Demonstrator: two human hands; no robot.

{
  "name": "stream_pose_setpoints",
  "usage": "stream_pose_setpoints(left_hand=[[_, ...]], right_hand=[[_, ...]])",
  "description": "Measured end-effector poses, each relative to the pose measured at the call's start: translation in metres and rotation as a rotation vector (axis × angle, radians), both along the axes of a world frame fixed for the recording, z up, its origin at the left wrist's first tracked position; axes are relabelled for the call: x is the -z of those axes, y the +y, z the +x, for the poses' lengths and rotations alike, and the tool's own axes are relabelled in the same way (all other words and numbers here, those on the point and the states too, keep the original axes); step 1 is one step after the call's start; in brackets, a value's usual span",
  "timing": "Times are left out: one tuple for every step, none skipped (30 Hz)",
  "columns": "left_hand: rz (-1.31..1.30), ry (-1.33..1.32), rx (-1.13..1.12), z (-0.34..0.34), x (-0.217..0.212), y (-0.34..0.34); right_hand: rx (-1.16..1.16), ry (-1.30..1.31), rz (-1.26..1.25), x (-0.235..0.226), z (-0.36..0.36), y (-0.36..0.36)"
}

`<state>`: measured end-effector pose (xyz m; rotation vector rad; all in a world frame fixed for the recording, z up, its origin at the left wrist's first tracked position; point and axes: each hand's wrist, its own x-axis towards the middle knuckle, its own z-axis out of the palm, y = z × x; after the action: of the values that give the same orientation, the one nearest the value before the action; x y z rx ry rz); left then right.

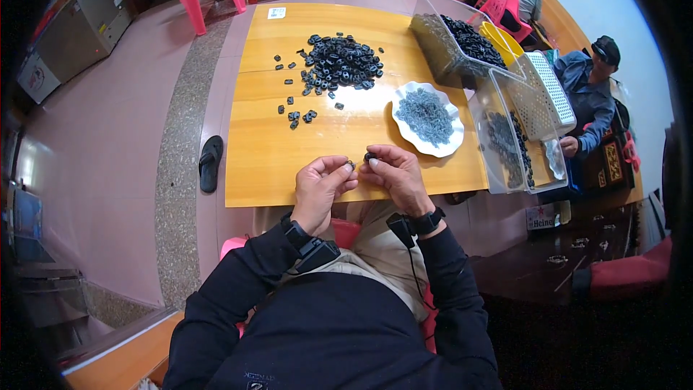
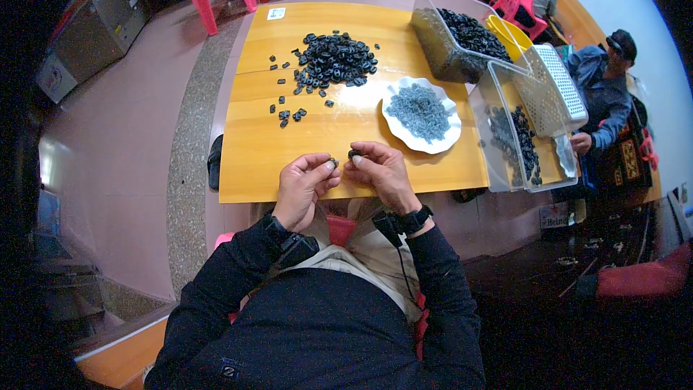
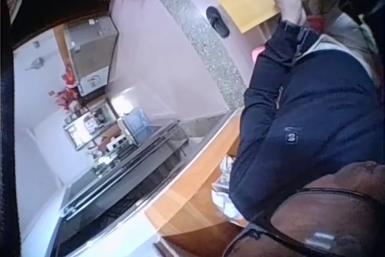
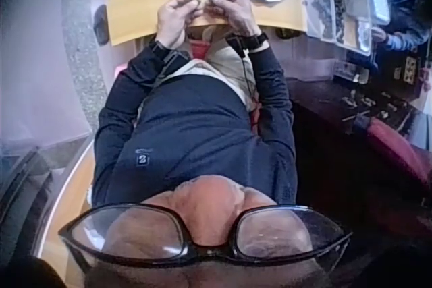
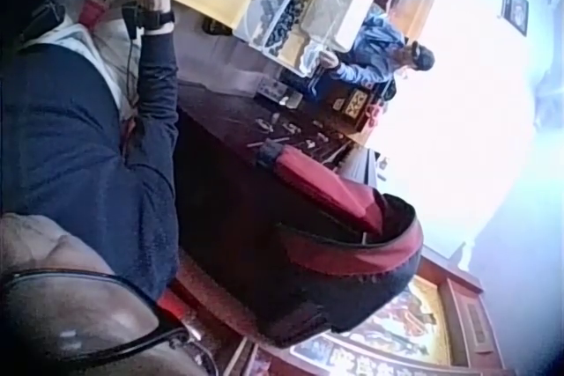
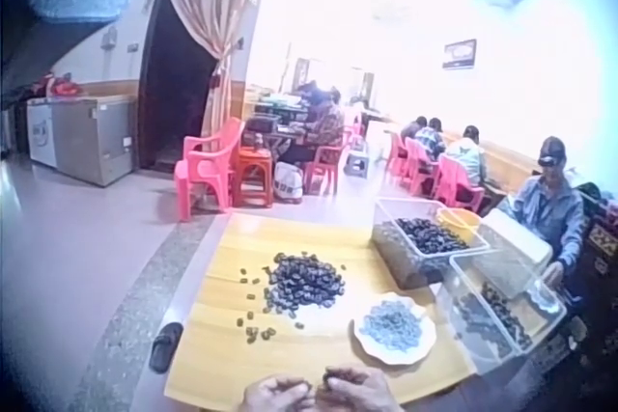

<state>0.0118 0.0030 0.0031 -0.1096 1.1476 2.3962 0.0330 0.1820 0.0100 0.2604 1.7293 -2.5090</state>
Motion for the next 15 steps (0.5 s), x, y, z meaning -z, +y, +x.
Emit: stream_pose_setpoints(left_hand=[[-0.005,0.004,-0.003,0.0002,0.0004,0.0001],[-0.009,0.008,-0.005,0.0001,0.0005,0.0008],[-0.01,0.007,-0.005,0.0001,-0.0004,0.001],[-0.01,0.002,-0.001,0.0002,-0.0021,0.001],[-0.012,-0.004,0.001,0.0004,-0.0031,0.0005],[-0.014,-0.006,-0.001,0.0004,-0.0029,0.0003],[-0.018,-0.002,0.001,0.0004,-0.0025,0.0],[-0.022,0.003,0.004,0.0004,-0.0024,0.0002],[-0.022,0.002,0.003,0.0003,-0.0029,0.0003],[-0.023,0.005,0.01,0.0004,-0.004,0.0004],[-0.024,0.007,0.015,0.0004,-0.0044,0.0004],[-0.025,0.006,0.014,0.0004,-0.0034,0.0006],[-0.022,0.01,0.003,0.0003,-0.0016,0.001],[-0.018,0.013,-0.008,0.0003,-0.0011,0.0015],[-0.019,0.012,-0.008,0.0003,-0.0015,0.0016]], right_hand=[[0.005,-0.012,-0.02,-0.0011,0.0003,-0.0006],[0.011,-0.023,-0.04,-0.0019,0.0005,-0.0005],[0.012,-0.024,-0.041,-0.0024,0.0007,0.0],[0.003,-0.036,-0.043,-0.0027,0.001,0.0007],[-0.008,-0.049,-0.046,-0.003,0.0012,0.0004],[-0.01,-0.05,-0.047,-0.0036,0.0016,-0.0013],[-0.007,-0.037,-0.012,-0.0042,0.0021,-0.0037],[-0.001,-0.023,0.024,-0.0045,0.0027,-0.0049],[-0.001,-0.024,0.023,-0.0027,0.0025,-0.0036],[-0.034,0.005,0.059,0.0004,0.0019,-0.0009],[-0.068,0.034,0.096,0.0013,0.0015,0.0],[-0.069,0.033,0.095,0.0017,0.0018,0.0],[-0.072,0.034,0.096,0.0015,0.0022,-0.0003],[-0.074,0.036,0.097,0.0013,0.0025,-0.0005],[-0.075,0.035,0.097,0.0015,0.0027,-0.0007]])
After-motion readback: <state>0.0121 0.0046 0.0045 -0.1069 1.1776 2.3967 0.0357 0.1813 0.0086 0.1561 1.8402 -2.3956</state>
